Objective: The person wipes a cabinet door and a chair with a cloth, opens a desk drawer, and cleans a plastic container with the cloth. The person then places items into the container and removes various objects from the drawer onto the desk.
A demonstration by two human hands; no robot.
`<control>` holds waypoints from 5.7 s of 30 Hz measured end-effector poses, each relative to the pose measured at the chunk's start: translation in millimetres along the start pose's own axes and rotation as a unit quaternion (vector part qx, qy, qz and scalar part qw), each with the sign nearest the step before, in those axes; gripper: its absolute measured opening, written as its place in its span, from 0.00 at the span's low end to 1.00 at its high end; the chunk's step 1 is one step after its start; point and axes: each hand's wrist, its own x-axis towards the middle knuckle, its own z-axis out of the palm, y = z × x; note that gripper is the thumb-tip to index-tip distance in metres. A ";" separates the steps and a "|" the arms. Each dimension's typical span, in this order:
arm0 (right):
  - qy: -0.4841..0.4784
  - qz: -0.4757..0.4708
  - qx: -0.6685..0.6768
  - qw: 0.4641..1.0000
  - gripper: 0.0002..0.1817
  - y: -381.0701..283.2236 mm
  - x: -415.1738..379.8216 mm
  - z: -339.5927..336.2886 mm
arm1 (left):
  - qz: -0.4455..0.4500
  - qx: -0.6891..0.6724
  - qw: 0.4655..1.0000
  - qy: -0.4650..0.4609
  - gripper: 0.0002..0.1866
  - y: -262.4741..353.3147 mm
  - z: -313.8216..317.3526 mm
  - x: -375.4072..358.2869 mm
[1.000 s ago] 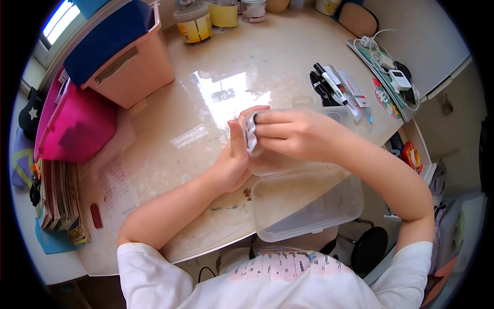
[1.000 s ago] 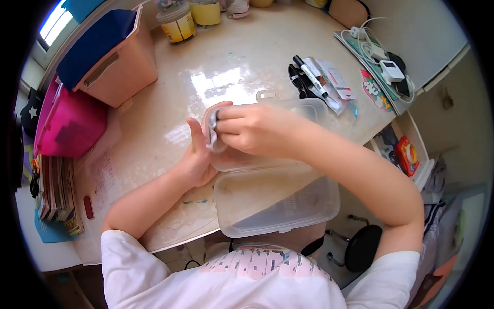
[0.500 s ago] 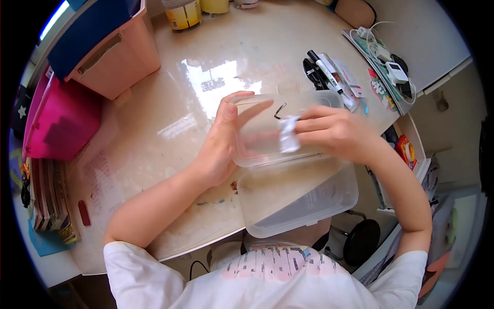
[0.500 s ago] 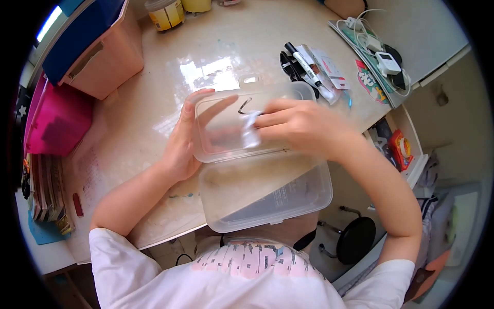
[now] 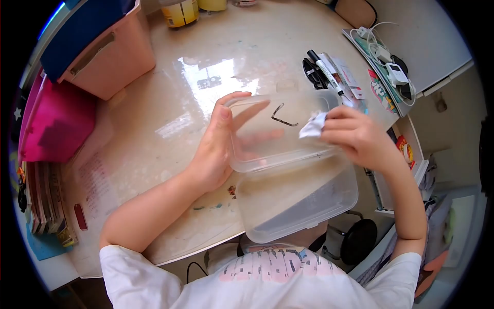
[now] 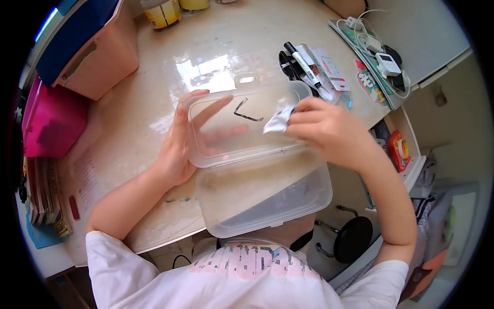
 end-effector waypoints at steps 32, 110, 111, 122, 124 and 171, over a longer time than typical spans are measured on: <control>0.220 -0.305 -0.191 0.907 0.09 -3.7 86.8 22.5 | -0.035 -0.001 0.999 -0.005 0.32 2.2 3.9 -8.7; 0.036 -0.163 0.115 0.979 0.25 -60.1 83.5 46.1 | 0.035 -0.178 0.983 -0.008 0.31 -0.8 -4.4 -11.8; -0.008 -0.152 0.194 0.969 0.26 -55.3 80.8 44.7 | 0.035 -0.178 0.983 -0.009 0.31 -0.8 -2.0 -11.0; 0.390 0.112 0.331 0.852 0.15 -13.1 -7.3 -43.0 | 0.320 0.294 0.900 -0.036 0.28 29.8 -7.9 -10.4; 0.467 0.195 0.282 0.815 0.13 -16.0 -21.3 -37.9 | 0.402 0.441 0.797 -0.089 0.22 36.3 3.4 -11.8; 0.460 0.083 0.106 0.878 0.14 -126.1 -18.6 137.7 | 0.297 0.545 0.769 -0.153 0.46 18.4 -9.5 -12.2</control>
